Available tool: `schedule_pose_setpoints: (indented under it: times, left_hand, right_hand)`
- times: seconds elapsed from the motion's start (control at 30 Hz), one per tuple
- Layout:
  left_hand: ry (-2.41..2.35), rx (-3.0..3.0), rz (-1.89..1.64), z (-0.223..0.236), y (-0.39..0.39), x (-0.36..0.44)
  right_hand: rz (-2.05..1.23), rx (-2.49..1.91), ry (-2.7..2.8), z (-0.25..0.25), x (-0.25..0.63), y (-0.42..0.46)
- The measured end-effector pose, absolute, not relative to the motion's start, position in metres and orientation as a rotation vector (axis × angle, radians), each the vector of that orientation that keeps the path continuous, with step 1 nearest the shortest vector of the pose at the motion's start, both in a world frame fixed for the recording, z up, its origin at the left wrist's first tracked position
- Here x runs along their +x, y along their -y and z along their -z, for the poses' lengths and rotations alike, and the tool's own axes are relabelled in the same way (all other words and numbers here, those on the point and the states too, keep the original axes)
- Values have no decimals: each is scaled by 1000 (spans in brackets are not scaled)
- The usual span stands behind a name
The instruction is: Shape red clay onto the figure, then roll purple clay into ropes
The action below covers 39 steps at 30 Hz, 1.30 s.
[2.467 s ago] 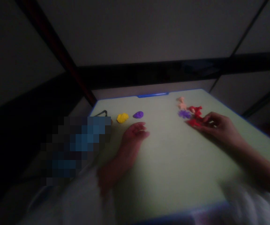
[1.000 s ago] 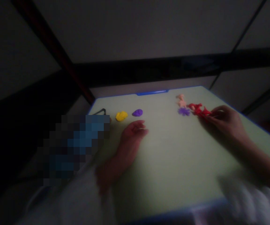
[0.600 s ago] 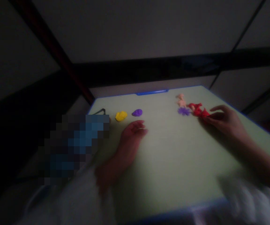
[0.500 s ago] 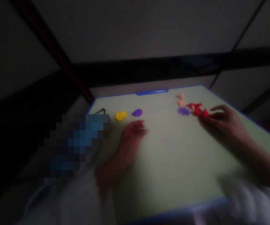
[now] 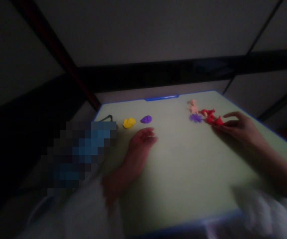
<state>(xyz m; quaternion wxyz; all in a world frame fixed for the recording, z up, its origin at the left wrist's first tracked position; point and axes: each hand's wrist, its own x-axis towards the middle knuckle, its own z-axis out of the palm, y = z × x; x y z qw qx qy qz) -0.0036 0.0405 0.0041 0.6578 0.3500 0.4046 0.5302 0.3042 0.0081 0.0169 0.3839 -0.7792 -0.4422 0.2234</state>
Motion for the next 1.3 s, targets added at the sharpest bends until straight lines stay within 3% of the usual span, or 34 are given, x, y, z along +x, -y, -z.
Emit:
schedule_pose_setpoints:
  times: [0.6, 1.3]
  left_hand:
    - [-937, 812, -1180, -6, -39, -4]
    - [-933, 835, -1177, -4, -39, -5]
  right_hand:
    - [-628, -1995, 1181, -23, 306, -8]
    - [-475, -2076, 1228, -19, 314, -9]
